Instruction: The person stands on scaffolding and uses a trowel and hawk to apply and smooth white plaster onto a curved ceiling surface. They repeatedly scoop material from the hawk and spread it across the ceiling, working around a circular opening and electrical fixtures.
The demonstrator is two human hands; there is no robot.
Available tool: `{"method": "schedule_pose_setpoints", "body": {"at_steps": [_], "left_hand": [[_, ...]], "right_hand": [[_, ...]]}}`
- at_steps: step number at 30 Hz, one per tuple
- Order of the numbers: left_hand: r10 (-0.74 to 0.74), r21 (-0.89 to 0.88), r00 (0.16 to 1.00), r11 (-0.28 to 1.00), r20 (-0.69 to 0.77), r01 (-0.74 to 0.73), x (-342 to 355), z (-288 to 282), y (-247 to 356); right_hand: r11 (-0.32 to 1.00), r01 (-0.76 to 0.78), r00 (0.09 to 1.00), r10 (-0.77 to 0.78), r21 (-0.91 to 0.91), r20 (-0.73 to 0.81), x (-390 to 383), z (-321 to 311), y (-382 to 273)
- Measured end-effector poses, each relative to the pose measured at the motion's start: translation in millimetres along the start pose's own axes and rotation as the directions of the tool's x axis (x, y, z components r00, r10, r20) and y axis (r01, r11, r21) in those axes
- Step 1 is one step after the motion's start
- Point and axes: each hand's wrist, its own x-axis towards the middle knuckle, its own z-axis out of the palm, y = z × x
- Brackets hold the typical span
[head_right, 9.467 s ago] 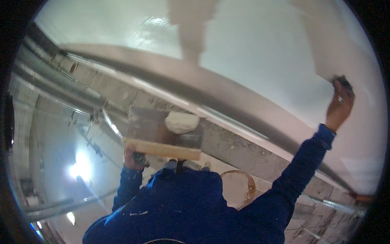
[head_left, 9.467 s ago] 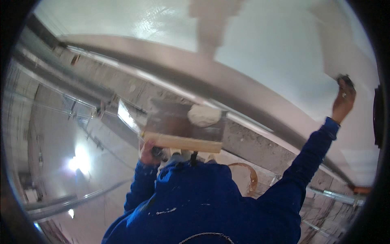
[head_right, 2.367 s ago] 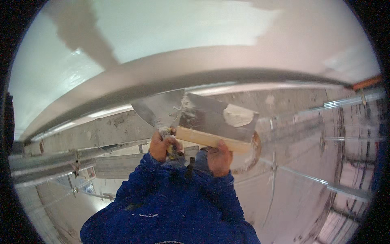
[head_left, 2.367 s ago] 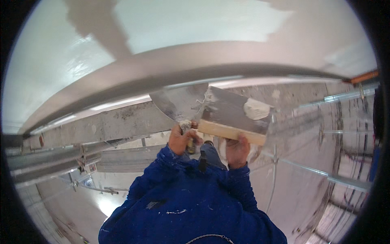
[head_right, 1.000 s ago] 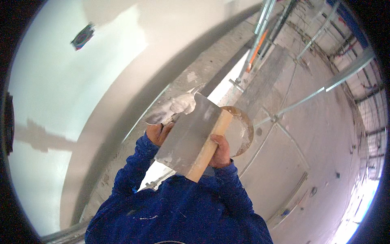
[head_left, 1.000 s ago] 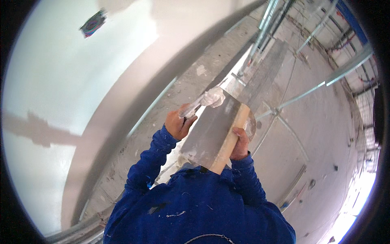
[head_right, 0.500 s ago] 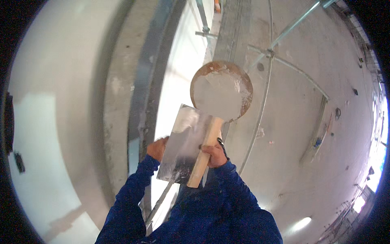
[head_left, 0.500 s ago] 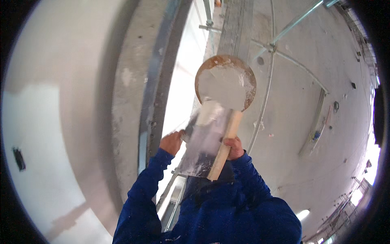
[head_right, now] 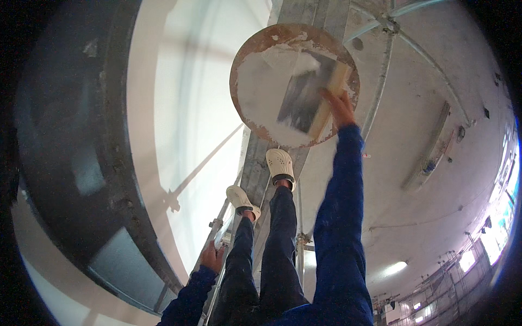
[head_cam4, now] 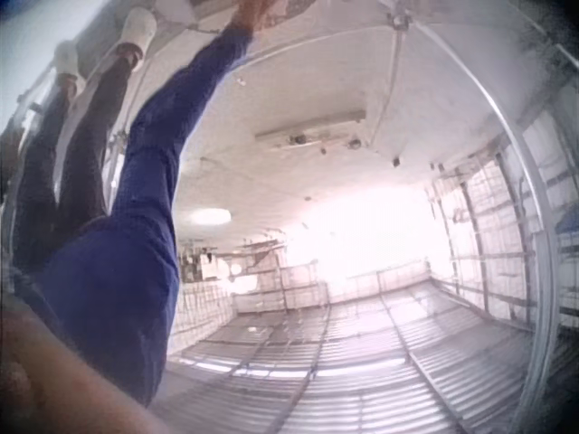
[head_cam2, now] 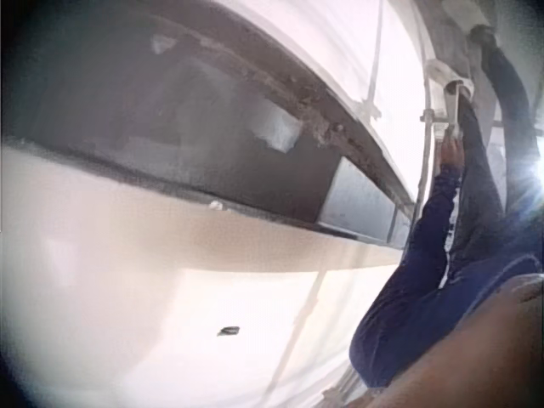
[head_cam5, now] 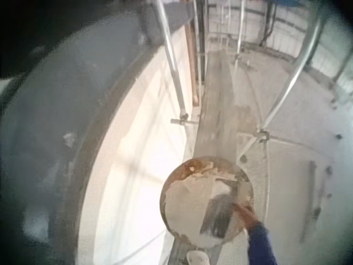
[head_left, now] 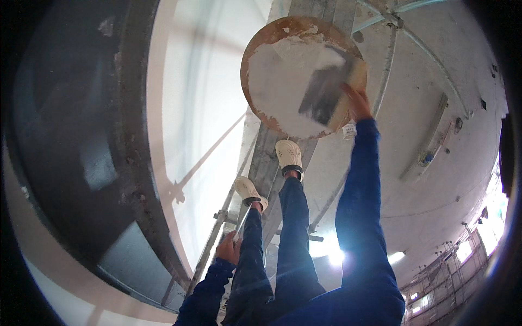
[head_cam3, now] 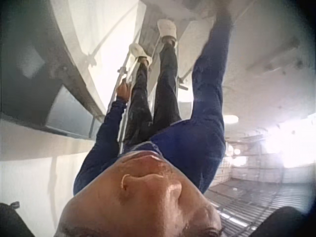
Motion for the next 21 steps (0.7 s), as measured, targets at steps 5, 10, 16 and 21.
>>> {"method": "schedule_pose_setpoints", "body": {"at_steps": [5,10,16,21], "left_hand": [[-0.150,-0.191,0.980,0.966,0.130,0.173,9,4,-16],[-0.124,-0.676,0.963,0.690,0.240,0.258,11,-50,35],[0.252,-0.927,0.939,0.350,0.234,0.137,-14,-138,130],[0.409,-0.940,0.902,0.341,0.140,-0.009,-57,-213,179]], "right_hand": [[0.820,-0.224,0.916,-0.007,-0.526,-0.401,84,0,104],[0.971,0.129,0.968,-0.168,-0.203,-0.188,2,-42,99],[0.888,-0.066,0.997,0.080,0.455,-0.011,-217,-2,-102],[0.741,0.067,0.958,-0.234,0.668,0.164,-334,26,-226]]}}
